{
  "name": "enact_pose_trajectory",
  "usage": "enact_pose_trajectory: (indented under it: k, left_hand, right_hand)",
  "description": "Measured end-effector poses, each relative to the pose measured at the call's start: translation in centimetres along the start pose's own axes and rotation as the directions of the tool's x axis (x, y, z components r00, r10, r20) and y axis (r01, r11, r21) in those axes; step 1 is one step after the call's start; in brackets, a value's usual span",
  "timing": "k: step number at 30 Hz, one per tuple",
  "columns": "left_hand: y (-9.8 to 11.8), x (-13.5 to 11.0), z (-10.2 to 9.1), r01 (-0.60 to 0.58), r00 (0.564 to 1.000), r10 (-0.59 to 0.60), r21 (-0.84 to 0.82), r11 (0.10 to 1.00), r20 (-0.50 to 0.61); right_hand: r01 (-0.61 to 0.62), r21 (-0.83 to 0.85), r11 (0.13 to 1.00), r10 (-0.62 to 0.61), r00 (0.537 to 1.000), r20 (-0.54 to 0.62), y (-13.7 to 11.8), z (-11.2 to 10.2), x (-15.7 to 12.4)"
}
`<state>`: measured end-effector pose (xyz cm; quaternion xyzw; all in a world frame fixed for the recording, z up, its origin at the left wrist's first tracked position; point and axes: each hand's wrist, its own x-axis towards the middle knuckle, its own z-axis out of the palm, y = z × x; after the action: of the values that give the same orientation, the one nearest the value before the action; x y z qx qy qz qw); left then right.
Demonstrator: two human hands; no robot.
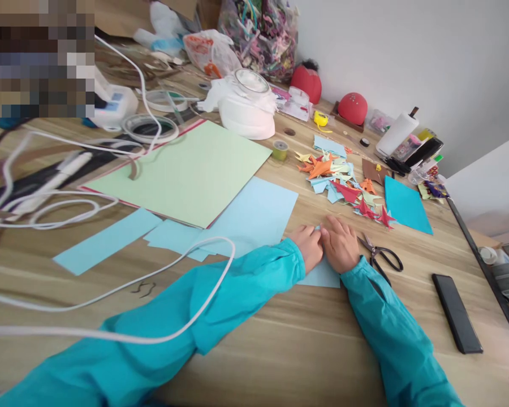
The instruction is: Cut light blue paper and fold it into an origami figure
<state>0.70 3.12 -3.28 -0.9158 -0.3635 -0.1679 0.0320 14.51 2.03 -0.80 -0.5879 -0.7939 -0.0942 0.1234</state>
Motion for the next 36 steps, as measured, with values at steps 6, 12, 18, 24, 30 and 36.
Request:
enact_pose_trajectory:
  k: [6,12,18,24,30,36]
  left_hand:
    - [0.2,-0.1,0.0,-0.013,1.0,0.013,0.03,0.999,-0.005]
    - [0.0,-0.1,-0.2,-0.015,0.999,0.016,0.031,0.999,-0.039]
    - [-1.6,0.9,0.3,-0.047,0.997,0.044,-0.033,0.998,-0.07]
    - [-1.6,1.4,2.0,-0.046,0.998,0.044,-0.024,0.999,-0.051]
    - [-1.3,1.3,2.6,-0.047,0.997,0.046,-0.017,0.999,-0.058]
    - [-1.2,1.2,2.1,-0.032,0.997,0.032,-0.006,0.999,-0.07]
  right_hand:
    - [-0.004,0.053,0.999,0.006,0.999,-0.041,0.0,0.4,-0.2]
    - [0.003,0.046,0.999,0.0,0.998,-0.059,-0.2,0.1,-2.1]
    - [-0.096,0.001,0.995,0.096,0.994,-0.051,0.1,0.3,-1.8]
    - [-0.112,-0.033,0.993,0.111,0.994,-0.018,-0.2,0.0,-1.0]
    - [-0.113,-0.021,0.993,0.113,0.994,-0.01,0.0,0.3,0.3]
    - [-0.101,0.012,0.995,0.101,0.994,-0.047,0.3,1.0,0.7]
